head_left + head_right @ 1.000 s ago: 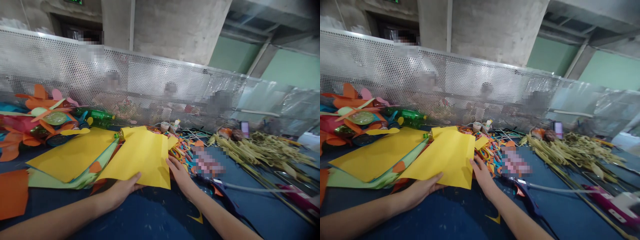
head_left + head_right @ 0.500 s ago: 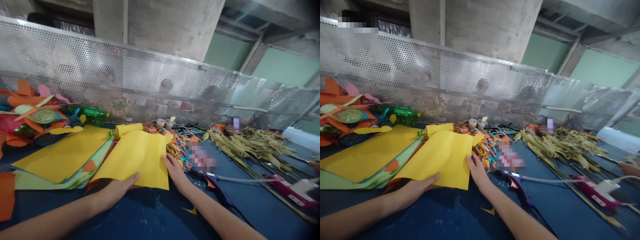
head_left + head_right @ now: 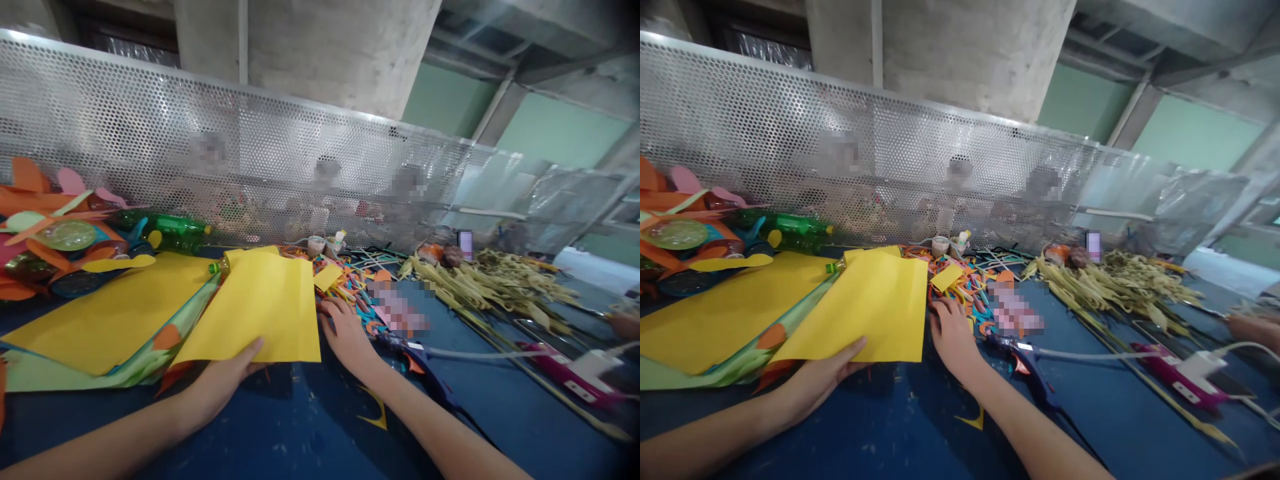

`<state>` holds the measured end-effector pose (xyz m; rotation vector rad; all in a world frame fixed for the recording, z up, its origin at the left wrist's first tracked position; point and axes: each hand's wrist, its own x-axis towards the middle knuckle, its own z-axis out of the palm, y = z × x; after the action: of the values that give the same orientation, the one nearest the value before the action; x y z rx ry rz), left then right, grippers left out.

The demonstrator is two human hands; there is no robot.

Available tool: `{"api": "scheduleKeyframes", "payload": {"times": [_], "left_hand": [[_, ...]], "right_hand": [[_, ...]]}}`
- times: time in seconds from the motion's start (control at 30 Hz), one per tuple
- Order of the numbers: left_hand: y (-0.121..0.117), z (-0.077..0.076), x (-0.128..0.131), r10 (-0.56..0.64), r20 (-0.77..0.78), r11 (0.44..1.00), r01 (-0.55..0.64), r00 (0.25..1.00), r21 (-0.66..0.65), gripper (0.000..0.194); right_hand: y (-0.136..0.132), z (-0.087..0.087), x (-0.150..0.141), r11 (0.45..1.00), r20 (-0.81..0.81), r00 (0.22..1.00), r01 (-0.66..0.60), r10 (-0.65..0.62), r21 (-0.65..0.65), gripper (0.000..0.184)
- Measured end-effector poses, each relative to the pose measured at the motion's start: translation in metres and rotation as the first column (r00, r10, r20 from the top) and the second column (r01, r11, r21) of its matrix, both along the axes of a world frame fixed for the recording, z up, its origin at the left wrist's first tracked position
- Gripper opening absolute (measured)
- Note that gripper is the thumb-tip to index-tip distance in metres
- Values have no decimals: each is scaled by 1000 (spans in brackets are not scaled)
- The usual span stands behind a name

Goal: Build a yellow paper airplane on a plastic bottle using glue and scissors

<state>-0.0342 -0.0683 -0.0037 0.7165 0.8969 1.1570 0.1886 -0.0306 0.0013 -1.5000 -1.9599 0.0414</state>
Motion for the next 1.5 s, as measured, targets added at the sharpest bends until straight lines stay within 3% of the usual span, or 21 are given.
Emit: {"api": "scheduleKeyframes", "payload": {"times": [0.1, 0.2, 0.47, 0.7, 0.87, 1.03, 1.13, 1.3, 1.5], "left_hand": [[0, 3, 1, -32, 81, 999, 30, 996, 28, 53], [0, 4, 1, 9, 69, 1000, -11, 998, 17, 57], [2, 3, 2, 18, 50, 999, -17, 999, -30, 61], [4, 1, 3, -8, 81, 1000, 9, 997, -19, 65], [5, 8, 5, 27, 63, 999, -26, 998, -23, 75], [7, 12, 5, 62, 90, 998, -63, 994, 12, 77], [10, 14, 5, 114, 83, 993, -117, 990, 29, 75], [10, 15, 3, 140, 70, 989, -143, 988, 41, 72], [10, 10, 1, 127, 86, 988, -134, 988, 71, 71]], "right_hand": [[0, -3, 6, 993, 308, 944, 111, -119, 43, 33], [-1, -5, 8, 994, 429, 898, 105, -93, -3, 35], [2, -11, 4, 975, 414, 884, 211, -218, 63, 28], [14, -6, 0, 949, 389, 880, 314, -273, -43, 19], [26, 10, -8, 943, 279, 917, 319, -284, -89, 25], [53, 38, -2, 936, -9, 978, 197, -208, -291, 34], [71, 52, 11, 895, -221, 963, 44, -157, -444, 33], [86, 62, 31, 737, -523, 831, -232, -190, -635, 51], [74, 59, 42, 623, -727, 638, -467, -253, -627, 40]]}}
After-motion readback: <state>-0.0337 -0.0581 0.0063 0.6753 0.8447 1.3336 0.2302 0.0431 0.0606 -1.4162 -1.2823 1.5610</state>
